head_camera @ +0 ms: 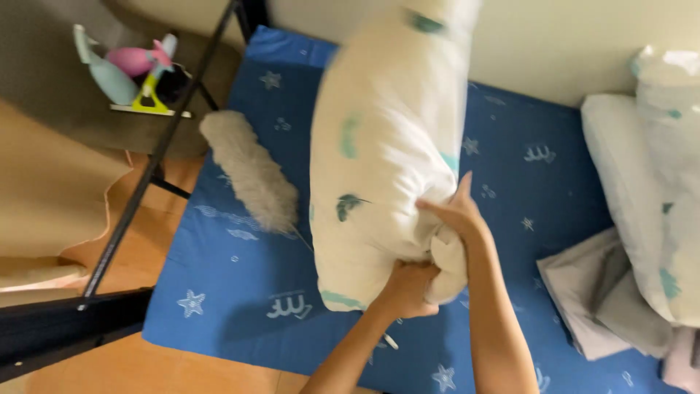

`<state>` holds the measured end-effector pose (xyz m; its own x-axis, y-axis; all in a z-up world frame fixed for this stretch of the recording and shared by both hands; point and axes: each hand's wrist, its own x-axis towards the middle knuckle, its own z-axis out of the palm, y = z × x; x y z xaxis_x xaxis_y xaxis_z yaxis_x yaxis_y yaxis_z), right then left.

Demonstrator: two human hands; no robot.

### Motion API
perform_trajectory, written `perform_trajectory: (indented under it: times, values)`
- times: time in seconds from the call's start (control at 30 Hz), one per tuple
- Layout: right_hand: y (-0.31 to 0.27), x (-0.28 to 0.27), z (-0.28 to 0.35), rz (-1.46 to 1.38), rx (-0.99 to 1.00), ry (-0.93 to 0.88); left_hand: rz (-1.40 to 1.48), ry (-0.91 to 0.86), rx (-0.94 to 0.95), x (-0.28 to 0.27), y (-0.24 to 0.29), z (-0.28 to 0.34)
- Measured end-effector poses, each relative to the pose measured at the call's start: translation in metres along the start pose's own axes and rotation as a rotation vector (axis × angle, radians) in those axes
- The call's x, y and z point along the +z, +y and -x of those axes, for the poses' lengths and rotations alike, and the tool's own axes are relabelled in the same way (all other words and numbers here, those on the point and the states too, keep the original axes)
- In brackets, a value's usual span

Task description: The person folds and stacks various clothing items and pillows on a blue mattress. They then use a long-handled duster to sweep the mattress surface, the bed frame, and a nearby curtain.

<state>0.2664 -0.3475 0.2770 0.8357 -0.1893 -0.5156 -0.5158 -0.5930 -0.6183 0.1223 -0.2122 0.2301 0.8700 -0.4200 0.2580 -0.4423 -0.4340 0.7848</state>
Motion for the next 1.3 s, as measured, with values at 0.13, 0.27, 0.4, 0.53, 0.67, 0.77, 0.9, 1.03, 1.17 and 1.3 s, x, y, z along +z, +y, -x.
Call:
perform_trajectory:
  times: [0.13,0.27,0.4,0.53,0.67,0.77,0.9,1.03,1.17,1.3]
  values:
    - [0.211,0.064,-0.1,0.142,-0.139,0.185,0.313,-0.281,-0.113,0.086,-0.111,0.044]
    - [0.271,0.054,-0.094,0.044,-0.088,0.104,0.793,0.554,-0.432,0.074,-0.15,0.028]
    - [0.176,-0.028,-0.033,-0.287,-0.181,0.004,0.278,0.682,-0.909,0.015,-0.198,0.035]
    - [0.112,-0.106,-0.007,-0.294,-0.579,0.144,0.85,0.566,-1.028,0.045,-0.149,-0.033]
    - [0.102,-0.213,0.015,-0.163,-1.007,0.56,1.429,0.307,-0.907,0.137,-0.104,-0.099]
    - [0.123,-0.305,0.022,-0.307,-0.796,0.654,1.511,0.172,-0.818,0.192,-0.046,-0.161]
    - [0.168,-0.374,0.032,0.135,-0.301,0.847,1.179,0.117,-0.999,0.239,0.024,-0.201]
    - [0.194,-0.349,0.035,0.57,-0.358,1.048,0.893,0.172,-0.881,0.337,-0.023,-0.183]
    - [0.215,-0.277,0.025,0.64,-0.546,0.744,0.518,0.08,-0.827,0.324,-0.005,-0.171]
    - [0.212,-0.243,0.009,0.817,-0.315,0.604,0.324,0.182,-0.568,0.308,-0.038,-0.139]
